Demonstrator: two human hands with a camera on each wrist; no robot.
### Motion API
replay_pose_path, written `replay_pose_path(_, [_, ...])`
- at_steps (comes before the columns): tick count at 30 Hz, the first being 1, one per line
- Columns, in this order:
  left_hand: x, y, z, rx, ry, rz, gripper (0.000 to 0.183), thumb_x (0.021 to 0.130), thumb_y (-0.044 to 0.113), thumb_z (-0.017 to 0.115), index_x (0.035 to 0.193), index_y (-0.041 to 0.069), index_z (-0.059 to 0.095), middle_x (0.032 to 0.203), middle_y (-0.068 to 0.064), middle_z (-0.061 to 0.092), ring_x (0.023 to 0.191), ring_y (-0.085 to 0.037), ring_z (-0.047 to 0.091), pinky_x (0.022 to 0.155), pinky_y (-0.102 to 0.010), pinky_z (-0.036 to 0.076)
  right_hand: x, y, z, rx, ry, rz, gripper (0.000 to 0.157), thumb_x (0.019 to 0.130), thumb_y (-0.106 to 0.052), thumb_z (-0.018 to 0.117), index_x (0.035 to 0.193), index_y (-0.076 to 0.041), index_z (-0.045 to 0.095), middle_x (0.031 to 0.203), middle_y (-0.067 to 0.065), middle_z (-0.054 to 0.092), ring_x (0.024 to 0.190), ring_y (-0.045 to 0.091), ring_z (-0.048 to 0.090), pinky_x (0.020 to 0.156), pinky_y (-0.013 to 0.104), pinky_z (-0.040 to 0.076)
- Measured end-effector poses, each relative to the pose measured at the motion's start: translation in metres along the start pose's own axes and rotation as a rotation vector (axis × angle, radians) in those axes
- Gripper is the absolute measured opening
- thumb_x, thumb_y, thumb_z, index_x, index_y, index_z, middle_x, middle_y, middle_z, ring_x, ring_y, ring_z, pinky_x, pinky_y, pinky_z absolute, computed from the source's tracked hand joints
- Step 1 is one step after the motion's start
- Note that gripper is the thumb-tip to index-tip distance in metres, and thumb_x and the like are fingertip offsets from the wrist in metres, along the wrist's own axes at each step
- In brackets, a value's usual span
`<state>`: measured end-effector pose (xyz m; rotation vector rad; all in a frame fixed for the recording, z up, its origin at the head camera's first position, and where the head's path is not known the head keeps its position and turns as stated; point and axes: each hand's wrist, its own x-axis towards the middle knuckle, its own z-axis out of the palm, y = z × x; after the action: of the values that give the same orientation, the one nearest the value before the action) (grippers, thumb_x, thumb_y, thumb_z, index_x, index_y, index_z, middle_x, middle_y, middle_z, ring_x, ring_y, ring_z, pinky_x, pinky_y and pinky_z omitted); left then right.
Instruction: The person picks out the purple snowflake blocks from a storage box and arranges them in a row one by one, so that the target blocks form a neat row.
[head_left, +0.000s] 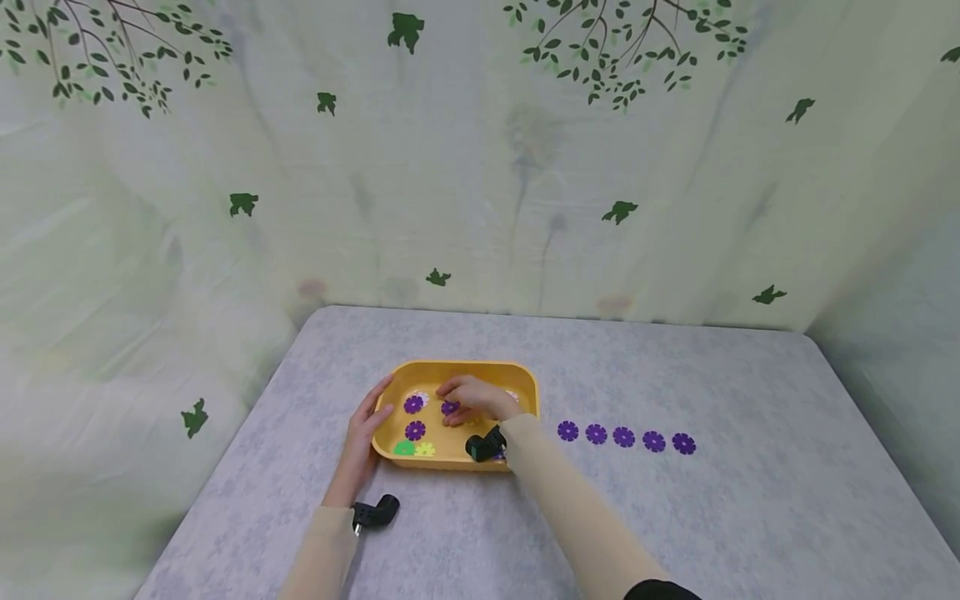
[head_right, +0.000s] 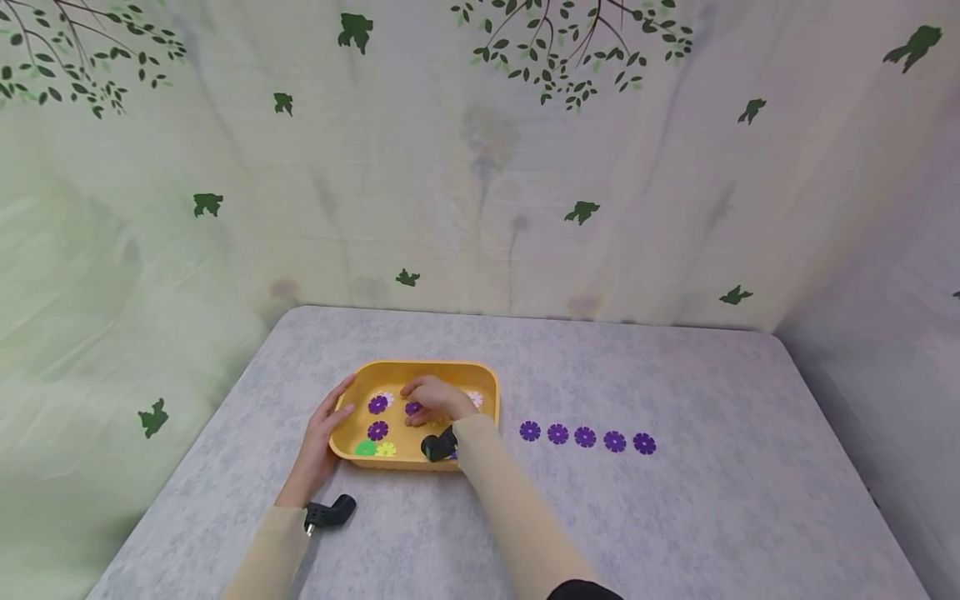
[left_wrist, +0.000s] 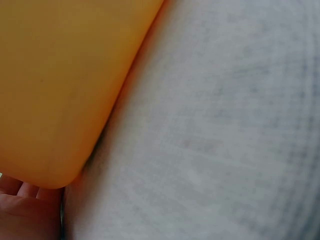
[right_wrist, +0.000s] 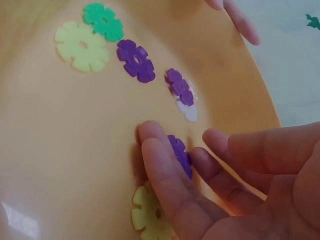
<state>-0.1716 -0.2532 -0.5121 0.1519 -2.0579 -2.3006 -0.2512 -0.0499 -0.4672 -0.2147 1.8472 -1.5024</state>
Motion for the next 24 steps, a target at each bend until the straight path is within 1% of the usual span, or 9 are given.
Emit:
replay_pose_path(7, [0.0001, -0.0007, -0.0008, -0.011, 0.001, -0.012, 0.049, 0.100, 0.017, 0.049, 0.148, 0.016, 0.038, 0.154, 0.003, 0.029, 0.141, -0.013, 0.020, 0.114, -0.033, 0.022, -0.0001, 0.0013, -0.0008, -0.033, 0.000, -0.001, 0.032, 0.098, 0.001, 0.041, 0.126, 0.006, 0.055, 0.107, 0.019, 0.059, 0.088, 0.032, 0.067, 0.079, 0.036, 0.055])
replay_pose_path(12, [0.0010, -0.0012, -0.0012, -0.009, -0.003, -0.017, 0.049, 0.100, 0.018, 0.050, 0.148, 0.017, 0.038, 0.154, 0.003, 0.029, 0.141, -0.013, 0.019, 0.114, -0.033, 0.021, 0.0001, 0.0018, -0.0004, -0.070, -0.001, -0.001, 0.030, 0.095, 0.004, 0.042, 0.120, 0.008, 0.058, 0.097, 0.018, 0.062, 0.076, 0.026, 0.066, 0.076, 0.034, 0.056])
replay_pose_path(15, [0.0012, -0.0014, -0.0013, -0.010, -0.004, -0.018, 0.049, 0.100, 0.018, 0.050, 0.148, 0.017, 0.038, 0.154, 0.003, 0.029, 0.141, -0.012, 0.019, 0.114, -0.033, 0.021, 0.0012, 0.0030, 0.0005, -0.105, -0.003, -0.022, 0.025, 0.094, 0.005, 0.045, 0.113, 0.010, 0.060, 0.089, 0.017, 0.063, 0.067, 0.021, 0.063, 0.072, 0.032, 0.057])
replay_pose_path(18, [0.0011, -0.0014, -0.0013, -0.016, -0.005, -0.016, 0.049, 0.100, 0.017, 0.050, 0.147, 0.017, 0.039, 0.154, 0.003, 0.029, 0.141, -0.012, 0.019, 0.114, -0.033, 0.021, 0.0010, 0.0044, 0.0011, -0.142, 0.016, -0.056, 0.016, 0.093, 0.006, 0.049, 0.102, 0.012, 0.061, 0.080, 0.016, 0.063, 0.062, 0.017, 0.060, 0.067, 0.031, 0.058])
replay_pose_path(20, [0.0009, -0.0015, -0.0013, -0.015, -0.006, -0.015, 0.049, 0.100, 0.017, 0.050, 0.147, 0.017, 0.039, 0.154, 0.003, 0.029, 0.141, -0.012, 0.019, 0.114, -0.033, 0.021, -0.0011, 0.0036, 0.0005, -0.157, 0.030, -0.070, 0.013, 0.094, 0.004, 0.051, 0.097, 0.012, 0.061, 0.075, 0.015, 0.063, 0.059, 0.017, 0.059, 0.065, 0.030, 0.058])
replay_pose_path(24, [0.0007, -0.0015, -0.0021, -0.012, -0.005, -0.008, 0.049, 0.100, 0.017, 0.050, 0.147, 0.016, 0.039, 0.153, 0.003, 0.029, 0.141, -0.012, 0.019, 0.114, -0.033, 0.020, -0.0080, -0.0001, -0.0043, -0.160, 0.054, -0.125, 0.012, 0.094, -0.001, 0.055, 0.096, 0.008, 0.063, 0.074, 0.012, 0.062, 0.057, 0.016, 0.058, 0.061, 0.029, 0.057])
